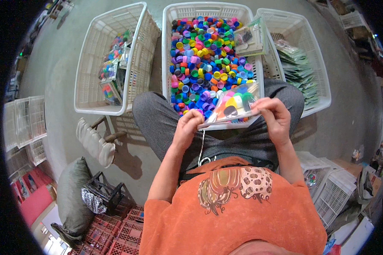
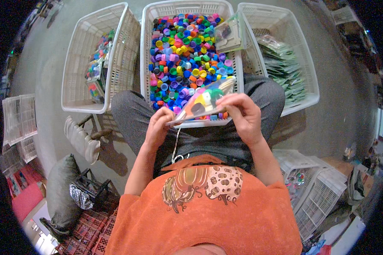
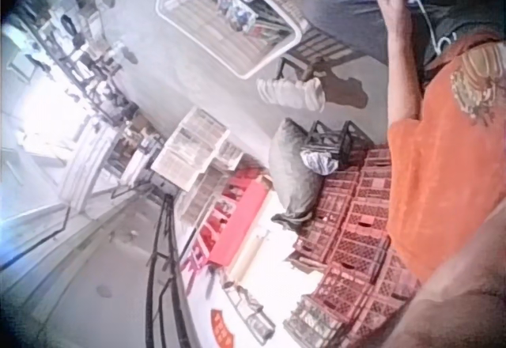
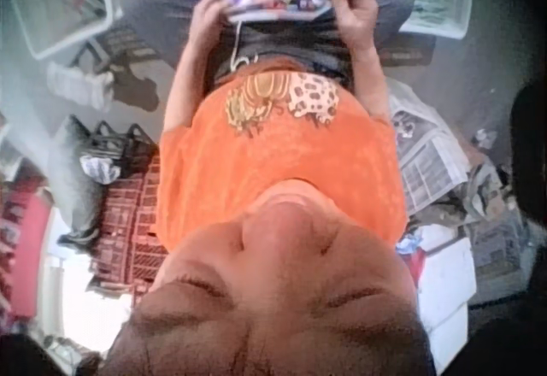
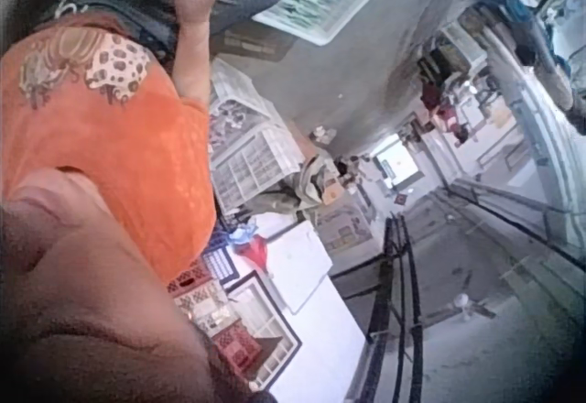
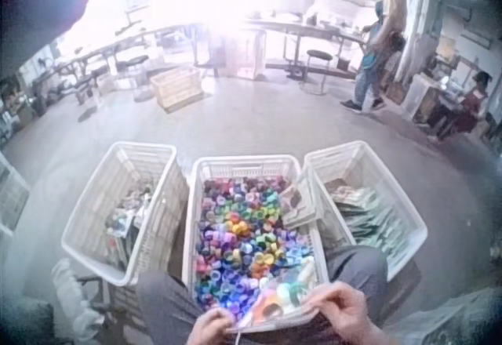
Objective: The person sits cross-legged on the floor and sorts colorful plastic bottle caps from a large basket into small clear plastic bags. They pick caps one by one, place them into the bags, and occasionally set filled bags aside.
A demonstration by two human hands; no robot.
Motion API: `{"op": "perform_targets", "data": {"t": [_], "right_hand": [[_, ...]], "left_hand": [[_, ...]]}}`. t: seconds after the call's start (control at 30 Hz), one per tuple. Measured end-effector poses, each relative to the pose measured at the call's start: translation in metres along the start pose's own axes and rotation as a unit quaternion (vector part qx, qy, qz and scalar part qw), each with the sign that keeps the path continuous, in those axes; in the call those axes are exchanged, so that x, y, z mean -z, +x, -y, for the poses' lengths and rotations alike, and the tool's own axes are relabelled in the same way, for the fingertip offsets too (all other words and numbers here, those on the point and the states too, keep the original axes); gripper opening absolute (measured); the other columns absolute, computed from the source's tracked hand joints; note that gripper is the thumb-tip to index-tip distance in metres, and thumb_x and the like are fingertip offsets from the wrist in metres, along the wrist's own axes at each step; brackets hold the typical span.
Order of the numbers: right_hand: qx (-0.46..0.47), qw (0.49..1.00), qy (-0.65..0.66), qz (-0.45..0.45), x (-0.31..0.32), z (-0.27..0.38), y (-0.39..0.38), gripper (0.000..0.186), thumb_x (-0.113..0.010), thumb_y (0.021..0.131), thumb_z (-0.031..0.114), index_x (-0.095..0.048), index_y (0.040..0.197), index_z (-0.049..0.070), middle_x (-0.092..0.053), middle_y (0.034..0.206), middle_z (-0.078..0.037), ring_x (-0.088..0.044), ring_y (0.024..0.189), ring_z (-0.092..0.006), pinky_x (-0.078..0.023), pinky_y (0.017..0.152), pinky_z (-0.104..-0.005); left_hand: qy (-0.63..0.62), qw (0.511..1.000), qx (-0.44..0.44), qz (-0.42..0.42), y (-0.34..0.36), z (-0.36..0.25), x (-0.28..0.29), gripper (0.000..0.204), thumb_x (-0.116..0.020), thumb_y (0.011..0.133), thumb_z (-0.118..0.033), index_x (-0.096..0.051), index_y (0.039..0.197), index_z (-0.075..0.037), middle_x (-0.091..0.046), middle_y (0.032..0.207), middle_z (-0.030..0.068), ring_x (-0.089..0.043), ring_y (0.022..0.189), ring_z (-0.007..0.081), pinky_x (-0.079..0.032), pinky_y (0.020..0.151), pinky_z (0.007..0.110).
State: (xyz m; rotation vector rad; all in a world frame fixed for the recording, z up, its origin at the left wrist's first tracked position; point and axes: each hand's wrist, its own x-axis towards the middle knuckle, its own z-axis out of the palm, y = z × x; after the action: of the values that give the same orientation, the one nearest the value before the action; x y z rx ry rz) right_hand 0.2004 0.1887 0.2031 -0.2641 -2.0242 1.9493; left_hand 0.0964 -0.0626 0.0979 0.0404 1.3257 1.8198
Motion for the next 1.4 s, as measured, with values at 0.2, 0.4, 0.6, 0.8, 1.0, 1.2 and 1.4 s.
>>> {"op": "perform_targets", "data": {"t": [0.2,0.4,0.6,0.8,1.0,1.2,1.4], "right_hand": [[-0.062,0.974,0.061,0.21,0.018,0.009,-0.017,0.006,-0.058,0.096,0.004,-0.062,0.094,0.0,-0.067,0.094,-0.01,-0.063,0.096,-0.0222,-0.049,0.088,-0.0329],[-0.172,0.977,0.012,0.128,0.031,-0.022,-0.031,0.011,-0.057,0.094,0.003,-0.065,0.102,0.0,-0.067,0.105,-0.009,-0.062,0.1,-0.016,-0.048,0.092,-0.0299],[-0.301,0.948,0.103,0.029,-0.014,-0.044,0.003,0.037,-0.067,0.091,0.012,-0.056,0.125,0.0,-0.064,0.113,-0.004,-0.06,0.101,-0.0108,-0.048,0.09,-0.0277],[-0.285,0.939,0.189,0.034,-0.017,-0.065,0.01,0.023,-0.055,0.099,0.012,-0.062,0.117,-0.001,-0.067,0.104,-0.002,-0.061,0.089,-0.0063,-0.05,0.082,-0.0237],[-0.283,0.943,0.178,0.007,-0.018,-0.078,0.013,0.024,-0.05,0.101,0.01,-0.06,0.12,-0.002,-0.066,0.107,-0.002,-0.061,0.092,-0.0062,-0.049,0.082,-0.0217],[-0.283,0.944,0.17,-0.02,-0.009,-0.086,0.02,0.027,-0.048,0.102,0.015,-0.059,0.123,0.002,-0.065,0.122,-0.01,-0.062,0.111,-0.0169,-0.051,0.09,-0.0306],[-0.328,0.931,0.159,-0.015,-0.008,-0.092,0.008,0.023,-0.051,0.1,0.011,-0.06,0.12,0.003,-0.065,0.117,-0.007,-0.065,0.1,-0.0149,-0.054,0.081,-0.0279]], "left_hand": [[-0.47,0.852,0.21,0.098,0.007,-0.009,-0.05,0.054,-0.066,0.091,-0.03,-0.048,0.134,-0.002,-0.059,0.128,0.0173,-0.062,0.113,0.0271,-0.056,0.091,0.041],[-0.209,0.97,0.097,0.075,0.009,-0.006,-0.045,0.049,-0.07,0.086,-0.01,-0.051,0.13,-0.002,-0.065,0.115,0.0101,-0.066,0.104,0.0204,-0.054,0.089,0.034],[-0.176,0.978,0.077,0.076,0.007,-0.007,-0.041,0.049,-0.069,0.085,-0.008,-0.051,0.131,-0.003,-0.064,0.118,0.0073,-0.064,0.107,0.0189,-0.052,0.093,0.033],[-0.159,0.985,0.068,0.03,0.006,0.001,-0.032,0.043,-0.072,0.088,-0.014,-0.056,0.127,-0.005,-0.066,0.114,0.006,-0.065,0.1,0.0158,-0.054,0.087,0.031],[-0.153,0.988,0.019,0.026,0.008,0.004,-0.03,0.038,-0.071,0.088,-0.012,-0.059,0.123,-0.004,-0.067,0.112,0.0067,-0.066,0.099,0.0171,-0.054,0.088,0.033],[-0.199,0.98,0.005,-0.025,0.016,-0.005,-0.019,0.045,-0.069,0.087,-0.011,-0.052,0.128,-0.005,-0.063,0.119,0.0074,-0.063,0.106,0.0186,-0.053,0.092,0.035],[-0.301,0.951,-0.006,-0.075,0.018,-0.001,-0.003,0.038,-0.066,0.089,-0.005,-0.056,0.126,-0.005,-0.065,0.117,0.0058,-0.064,0.106,0.0191,-0.053,0.094,0.036]]}}
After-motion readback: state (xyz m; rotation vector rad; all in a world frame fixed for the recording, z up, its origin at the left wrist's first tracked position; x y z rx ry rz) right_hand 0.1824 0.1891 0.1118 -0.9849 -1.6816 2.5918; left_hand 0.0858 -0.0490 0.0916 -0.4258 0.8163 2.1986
